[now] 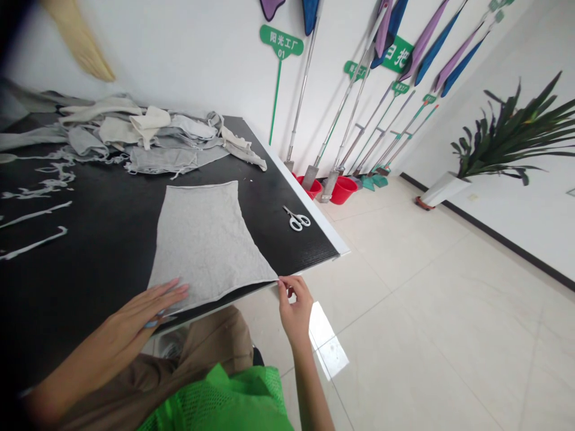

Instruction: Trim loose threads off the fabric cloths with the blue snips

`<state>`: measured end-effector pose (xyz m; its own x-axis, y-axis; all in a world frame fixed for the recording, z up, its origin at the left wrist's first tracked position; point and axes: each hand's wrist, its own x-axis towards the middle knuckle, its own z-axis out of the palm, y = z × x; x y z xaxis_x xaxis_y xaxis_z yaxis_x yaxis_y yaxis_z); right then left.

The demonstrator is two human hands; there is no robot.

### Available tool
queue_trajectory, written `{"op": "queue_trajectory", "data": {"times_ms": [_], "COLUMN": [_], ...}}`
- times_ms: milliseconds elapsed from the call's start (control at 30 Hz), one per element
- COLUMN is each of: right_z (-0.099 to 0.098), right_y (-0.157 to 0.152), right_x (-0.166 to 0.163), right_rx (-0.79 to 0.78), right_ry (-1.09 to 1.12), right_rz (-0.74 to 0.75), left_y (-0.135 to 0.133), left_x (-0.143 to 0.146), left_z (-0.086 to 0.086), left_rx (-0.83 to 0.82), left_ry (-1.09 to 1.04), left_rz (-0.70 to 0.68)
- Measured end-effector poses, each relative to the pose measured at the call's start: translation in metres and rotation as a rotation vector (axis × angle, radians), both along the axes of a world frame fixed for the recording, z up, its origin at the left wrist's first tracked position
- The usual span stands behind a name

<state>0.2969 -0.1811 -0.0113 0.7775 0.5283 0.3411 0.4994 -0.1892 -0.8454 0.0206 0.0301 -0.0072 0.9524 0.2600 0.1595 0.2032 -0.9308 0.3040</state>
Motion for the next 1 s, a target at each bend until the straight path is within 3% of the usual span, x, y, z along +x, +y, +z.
{"op": "queue_trajectory", "data": {"times_ms": [433,633,800,1000], "right_z": [-0.011,-0.006,-0.007,0.002], "right_y": [0.0,0.009,0.031,0.067], "right_x": [-0.002,-0.006,-0.014,-0.065], "right_rx": [0.01,0.031,0.035,-0.094], "right_ry": [-0.128,-0.349,-0.48,-0.357], "right_rz": [0.013,-0.077,0.164,0.307], "left_y": [-0.008,-0.009,-0.011,-0.026], "left_x": [0.004,0.004,0.007,0.017], "left_z": [0.013,0.015,0.012,0.001], "left_rx": [-0.042,-0.089,-0.121,-0.049], "left_ry": [-0.049,-0.017,-0.055,-0.168], "left_rz": [0.058,0.089,0.172,0.326]}}
